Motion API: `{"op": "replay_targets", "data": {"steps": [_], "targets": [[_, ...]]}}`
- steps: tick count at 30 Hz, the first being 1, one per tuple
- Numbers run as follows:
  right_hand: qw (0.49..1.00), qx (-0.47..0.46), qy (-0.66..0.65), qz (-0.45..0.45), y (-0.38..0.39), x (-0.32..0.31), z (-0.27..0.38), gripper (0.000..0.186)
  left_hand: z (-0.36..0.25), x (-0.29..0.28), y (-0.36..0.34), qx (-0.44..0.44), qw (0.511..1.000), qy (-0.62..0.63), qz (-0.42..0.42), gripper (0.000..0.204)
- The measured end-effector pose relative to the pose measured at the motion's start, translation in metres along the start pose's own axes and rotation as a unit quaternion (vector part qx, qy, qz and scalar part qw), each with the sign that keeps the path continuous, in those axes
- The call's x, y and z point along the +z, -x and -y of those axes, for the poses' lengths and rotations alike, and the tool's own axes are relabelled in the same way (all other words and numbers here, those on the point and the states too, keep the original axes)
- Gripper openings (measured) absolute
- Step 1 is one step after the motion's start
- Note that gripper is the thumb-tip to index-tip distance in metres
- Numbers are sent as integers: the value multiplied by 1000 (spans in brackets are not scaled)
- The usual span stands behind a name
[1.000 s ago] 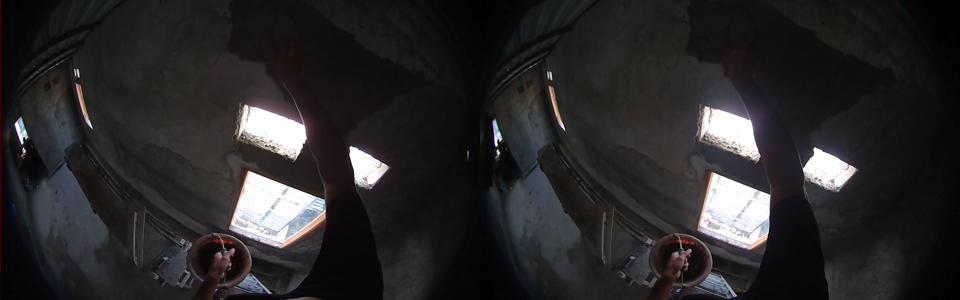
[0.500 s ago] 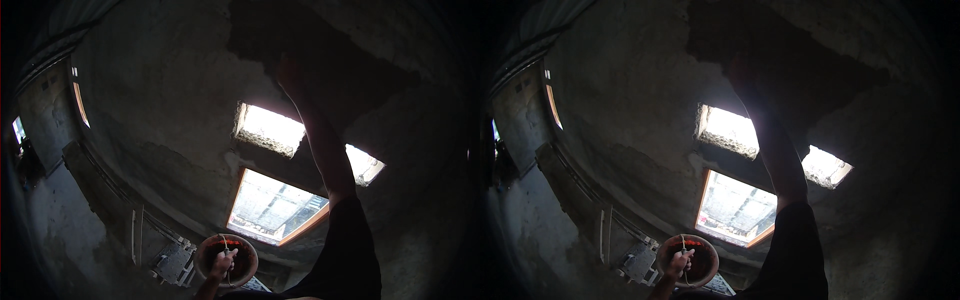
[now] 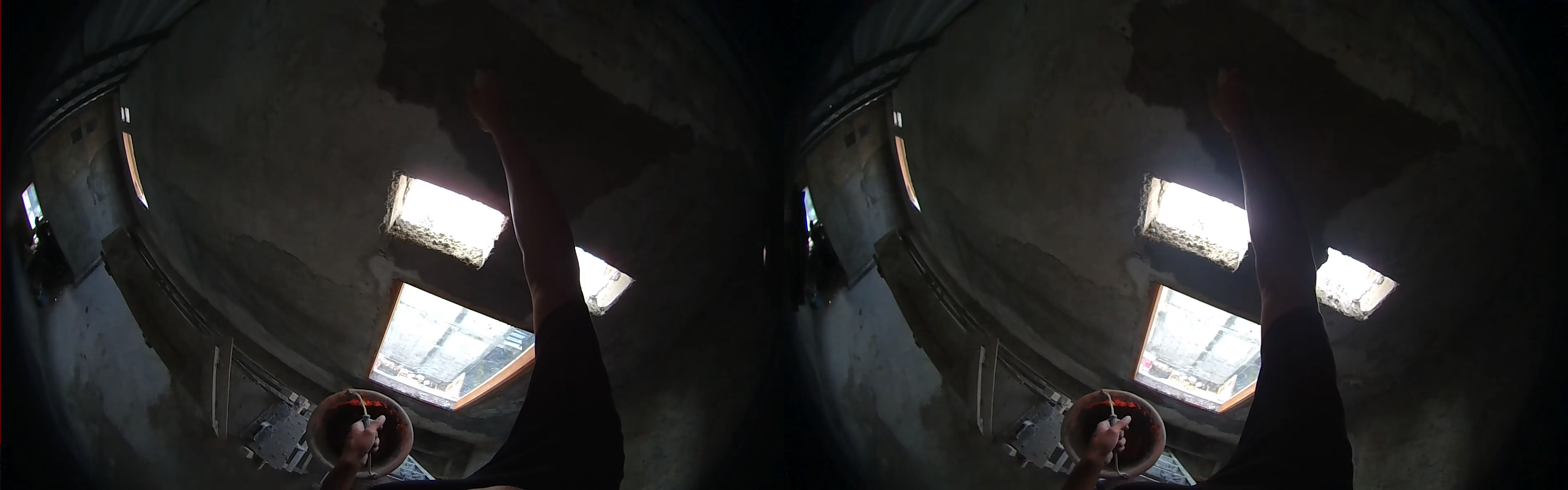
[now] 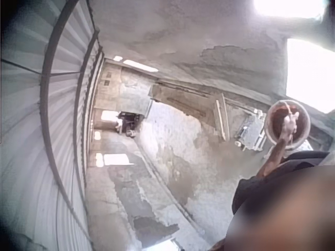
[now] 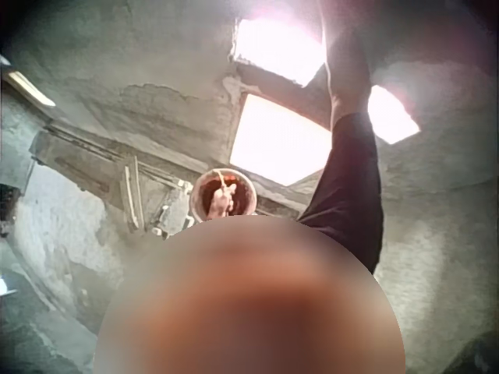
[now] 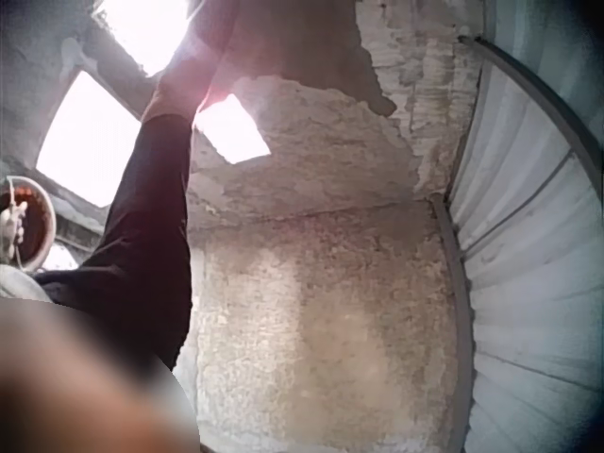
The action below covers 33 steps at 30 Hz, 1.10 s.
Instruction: The person scoops mortar from a bucket using a trowel and applies it onto the wall.
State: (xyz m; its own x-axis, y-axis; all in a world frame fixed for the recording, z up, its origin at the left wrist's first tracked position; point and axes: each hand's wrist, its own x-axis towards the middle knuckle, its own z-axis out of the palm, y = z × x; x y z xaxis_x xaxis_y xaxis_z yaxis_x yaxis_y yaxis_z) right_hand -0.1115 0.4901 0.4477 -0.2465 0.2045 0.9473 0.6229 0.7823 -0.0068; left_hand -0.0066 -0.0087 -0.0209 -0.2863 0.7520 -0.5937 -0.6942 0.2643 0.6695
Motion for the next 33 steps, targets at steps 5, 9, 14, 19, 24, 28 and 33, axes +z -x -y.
{"op": "replay_targets", "data": {"steps": [5, 9, 14, 19, 24, 28, 33], "targets": [[958, -66, 173, 217, -10, -14, 64, 52, 5, -13, -4, -11, 999, 3, -36, 27], [981, 138, -62, 125, 5, -54, 108, 41, 4, -9, -8, -7, 999, -12, -39, 27], [952, 126, 17, 278, -41, -62, 85, 46, -1, 7, -12, -18, 999, -28, -17, 27], [974, 134, -17, 181, -37, -57, 51, 43, -2, 8, -7, -15, 998, -55, -2, 27], [973, 101, 17, 209, -21, -60, 42, 39, 6, 1, 6, -10, 997, -74, 4, 28], [994, 24, 40, 104, 2, -40, -14, 43, 4, 13, 1, -6, 995, -92, 29, 27], [990, -59, 89, 89, 60, -25, -5, 47, 6, 3, 3, -13, 995, -97, 31, 26]]}}
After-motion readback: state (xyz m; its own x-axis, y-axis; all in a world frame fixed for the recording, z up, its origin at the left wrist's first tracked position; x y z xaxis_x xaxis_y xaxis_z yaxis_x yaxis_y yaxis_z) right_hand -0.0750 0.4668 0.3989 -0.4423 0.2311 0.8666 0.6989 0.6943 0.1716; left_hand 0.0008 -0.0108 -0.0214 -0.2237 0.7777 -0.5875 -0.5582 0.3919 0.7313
